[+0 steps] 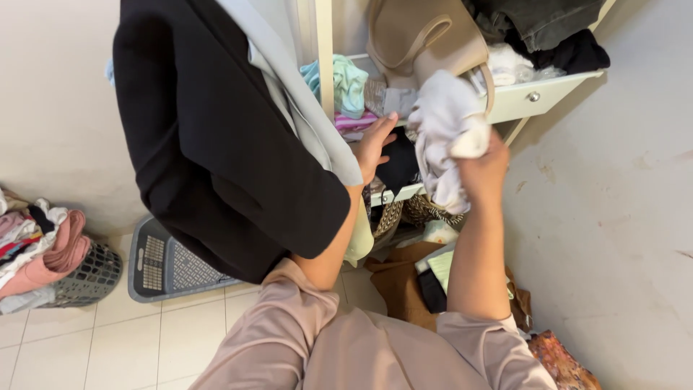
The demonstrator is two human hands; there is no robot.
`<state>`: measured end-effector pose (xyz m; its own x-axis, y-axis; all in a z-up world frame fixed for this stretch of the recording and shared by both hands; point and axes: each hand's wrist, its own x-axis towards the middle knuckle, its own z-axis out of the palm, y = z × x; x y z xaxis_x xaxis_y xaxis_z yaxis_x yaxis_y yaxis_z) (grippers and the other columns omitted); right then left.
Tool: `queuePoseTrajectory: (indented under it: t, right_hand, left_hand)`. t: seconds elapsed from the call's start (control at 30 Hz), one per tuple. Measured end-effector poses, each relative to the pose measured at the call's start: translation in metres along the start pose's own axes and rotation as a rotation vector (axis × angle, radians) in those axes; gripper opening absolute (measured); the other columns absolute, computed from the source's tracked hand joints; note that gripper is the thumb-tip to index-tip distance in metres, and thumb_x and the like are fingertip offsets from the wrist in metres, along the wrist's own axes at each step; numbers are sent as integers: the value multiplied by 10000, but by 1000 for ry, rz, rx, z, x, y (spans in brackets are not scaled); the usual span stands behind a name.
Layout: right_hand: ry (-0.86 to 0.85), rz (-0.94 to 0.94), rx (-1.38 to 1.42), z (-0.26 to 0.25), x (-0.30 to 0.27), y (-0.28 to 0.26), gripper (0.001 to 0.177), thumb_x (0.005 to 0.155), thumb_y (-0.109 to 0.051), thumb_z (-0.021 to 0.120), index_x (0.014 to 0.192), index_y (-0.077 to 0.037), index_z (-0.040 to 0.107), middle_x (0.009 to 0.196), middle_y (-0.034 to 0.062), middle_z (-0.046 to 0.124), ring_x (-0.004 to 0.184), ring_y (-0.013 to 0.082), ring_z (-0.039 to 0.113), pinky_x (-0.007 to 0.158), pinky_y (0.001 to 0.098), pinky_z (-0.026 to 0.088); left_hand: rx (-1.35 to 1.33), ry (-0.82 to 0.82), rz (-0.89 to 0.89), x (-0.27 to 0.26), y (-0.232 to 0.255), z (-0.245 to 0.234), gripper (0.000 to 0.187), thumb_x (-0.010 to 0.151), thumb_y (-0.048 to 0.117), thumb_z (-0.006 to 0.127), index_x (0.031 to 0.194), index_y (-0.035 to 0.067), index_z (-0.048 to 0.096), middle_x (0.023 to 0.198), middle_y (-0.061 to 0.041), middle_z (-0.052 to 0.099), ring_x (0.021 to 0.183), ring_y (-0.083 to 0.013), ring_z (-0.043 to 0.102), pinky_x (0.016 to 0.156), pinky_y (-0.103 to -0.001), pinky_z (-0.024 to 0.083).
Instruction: Organize and put away folded clothes into a storage unit and laundry basket.
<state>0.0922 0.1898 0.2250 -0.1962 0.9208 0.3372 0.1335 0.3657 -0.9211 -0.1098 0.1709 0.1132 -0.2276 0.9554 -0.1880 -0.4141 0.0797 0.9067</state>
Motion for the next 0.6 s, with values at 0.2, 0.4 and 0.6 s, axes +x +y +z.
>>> queuePoseTrajectory:
  t: [0.2, 0.4, 0.6]
  right_hand:
    - [-367, -252, -570, 21, -71, -1, 650, 713, 19, 691, 1362, -18, 670, 1286, 235, 687, 1212, 387, 652, 1037, 467, 519]
    - [-703, -276, -183, -22, -70, 39, 738, 793, -165, 895, 1442, 24, 599, 1633, 251, 411, 1534, 399, 347, 1227, 513, 273]
    - [180, -178, -458, -38, -66, 78, 962, 782, -201, 966, 1476, 78, 361, 1415, 295, 466, 1301, 406, 453, 1078, 489, 391]
  left_hand:
    - [-520, -191, -22, -13, -52, 12, 580, 966, 352, 798, 1335, -38, 579, 1117, -190, 614, 917, -281, 639, 827, -415, 511]
    - [-634, -85, -67, -42, -63, 31, 402, 824, 82, 631, 1179, -100, 585, 943, -183, 644, 797, -322, 652, 744, -430, 557]
    - [-662, -106, 113, -77, -55, 58, 804, 705, 5, 548, 1496, 96, 440, 1315, -163, 606, 1173, -320, 598, 1022, -405, 496]
